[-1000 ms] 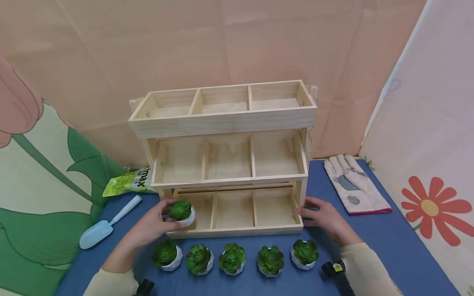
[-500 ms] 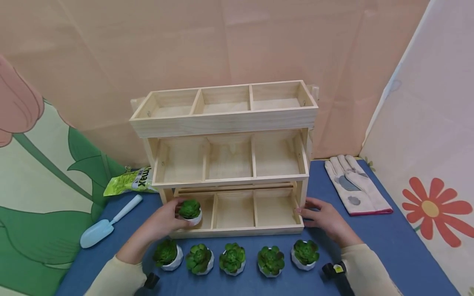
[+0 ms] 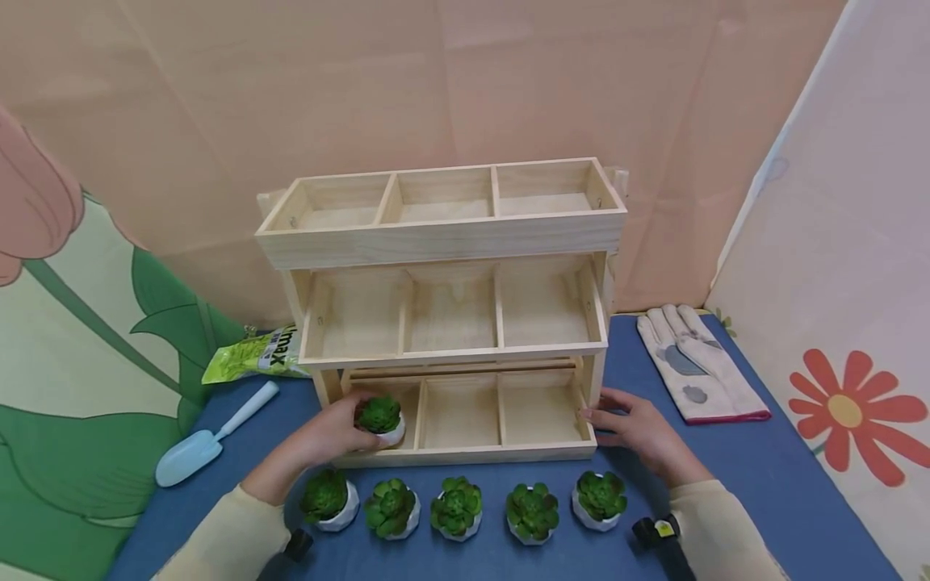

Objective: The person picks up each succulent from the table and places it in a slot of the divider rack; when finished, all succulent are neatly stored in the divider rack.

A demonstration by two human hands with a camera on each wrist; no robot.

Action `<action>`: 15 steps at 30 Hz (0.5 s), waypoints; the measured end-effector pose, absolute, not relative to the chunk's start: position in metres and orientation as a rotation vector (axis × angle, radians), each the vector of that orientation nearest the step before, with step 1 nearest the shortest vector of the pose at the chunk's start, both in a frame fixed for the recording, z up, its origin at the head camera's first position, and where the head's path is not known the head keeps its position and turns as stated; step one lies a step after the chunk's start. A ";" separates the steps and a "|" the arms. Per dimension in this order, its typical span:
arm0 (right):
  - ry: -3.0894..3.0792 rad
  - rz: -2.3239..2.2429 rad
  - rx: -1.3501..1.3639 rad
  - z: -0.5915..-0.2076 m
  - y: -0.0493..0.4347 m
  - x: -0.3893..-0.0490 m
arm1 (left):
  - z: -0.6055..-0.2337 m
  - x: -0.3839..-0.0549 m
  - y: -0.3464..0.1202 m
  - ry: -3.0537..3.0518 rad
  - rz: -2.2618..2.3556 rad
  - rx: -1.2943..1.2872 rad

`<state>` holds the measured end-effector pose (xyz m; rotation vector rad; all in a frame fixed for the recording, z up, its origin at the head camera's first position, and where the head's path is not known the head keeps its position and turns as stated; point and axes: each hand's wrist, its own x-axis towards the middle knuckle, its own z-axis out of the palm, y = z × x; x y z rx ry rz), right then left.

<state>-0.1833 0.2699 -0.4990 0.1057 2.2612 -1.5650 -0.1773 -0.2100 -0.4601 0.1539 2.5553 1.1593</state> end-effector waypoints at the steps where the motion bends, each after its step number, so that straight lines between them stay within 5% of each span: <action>1: 2.261 -1.564 0.106 -0.499 0.270 -0.183 | -0.461 -0.178 -0.210 2.559 1.152 0.163; 15: 2.274 -1.548 0.099 -0.500 0.271 -0.183 | -0.467 -0.191 -0.205 2.653 1.011 0.188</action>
